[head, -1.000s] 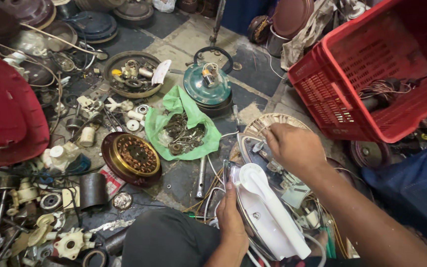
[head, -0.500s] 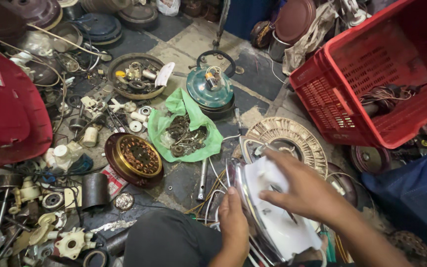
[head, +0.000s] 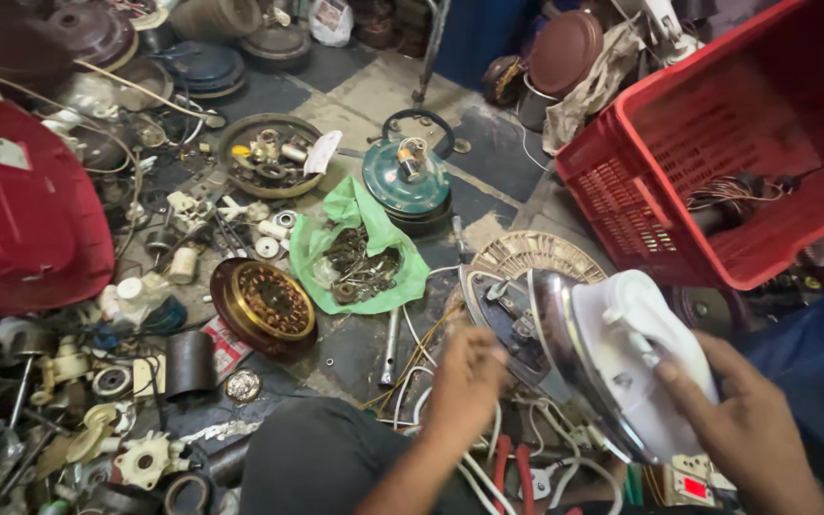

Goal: The person sits on the floor of a cluttered repair workshop and repairs an electric iron. They use a wrench and then a screwdriver to loosen and remove screws from the iron's base, lift off the white handle cover, work on the internal parts, and continue unscrewing components while holding the iron steady.

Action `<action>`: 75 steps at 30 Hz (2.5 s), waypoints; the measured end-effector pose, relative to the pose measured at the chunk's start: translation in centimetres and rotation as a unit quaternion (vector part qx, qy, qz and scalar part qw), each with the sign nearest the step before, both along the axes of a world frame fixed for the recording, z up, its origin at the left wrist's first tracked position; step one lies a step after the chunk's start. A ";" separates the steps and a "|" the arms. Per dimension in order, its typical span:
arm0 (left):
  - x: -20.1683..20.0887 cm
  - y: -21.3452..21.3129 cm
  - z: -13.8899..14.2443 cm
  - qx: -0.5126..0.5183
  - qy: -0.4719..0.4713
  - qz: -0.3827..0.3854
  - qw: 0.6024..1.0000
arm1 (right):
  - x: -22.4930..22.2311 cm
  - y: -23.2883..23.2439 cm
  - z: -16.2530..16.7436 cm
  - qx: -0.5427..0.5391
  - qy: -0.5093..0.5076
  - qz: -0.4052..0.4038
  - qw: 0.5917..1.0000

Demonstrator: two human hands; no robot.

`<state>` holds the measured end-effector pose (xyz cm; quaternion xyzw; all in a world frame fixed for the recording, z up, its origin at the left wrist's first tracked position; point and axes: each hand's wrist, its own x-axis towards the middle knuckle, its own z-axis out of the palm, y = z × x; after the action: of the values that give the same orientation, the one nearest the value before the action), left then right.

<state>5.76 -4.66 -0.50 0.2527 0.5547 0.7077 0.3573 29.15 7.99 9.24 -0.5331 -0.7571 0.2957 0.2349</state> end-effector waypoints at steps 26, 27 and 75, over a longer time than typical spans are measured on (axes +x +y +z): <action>-0.3 -0.4 6.0 0.169 0.352 0.153 0.908 | -4.3 -4.0 0.7 0.137 0.004 0.152 0.979; -0.4 -0.3 6.0 0.171 0.350 0.148 0.909 | -4.5 -3.9 0.8 0.155 0.010 0.165 0.974; -16.4 3.1 -0.5 0.165 -0.257 0.076 0.949 | -1.2 -3.9 -17.2 -0.311 0.229 -0.134 0.913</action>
<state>-10.67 -1.57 -0.95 0.0749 0.3375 0.8551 0.3863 27.94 4.10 -8.00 -0.5936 -0.4738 0.5957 0.2613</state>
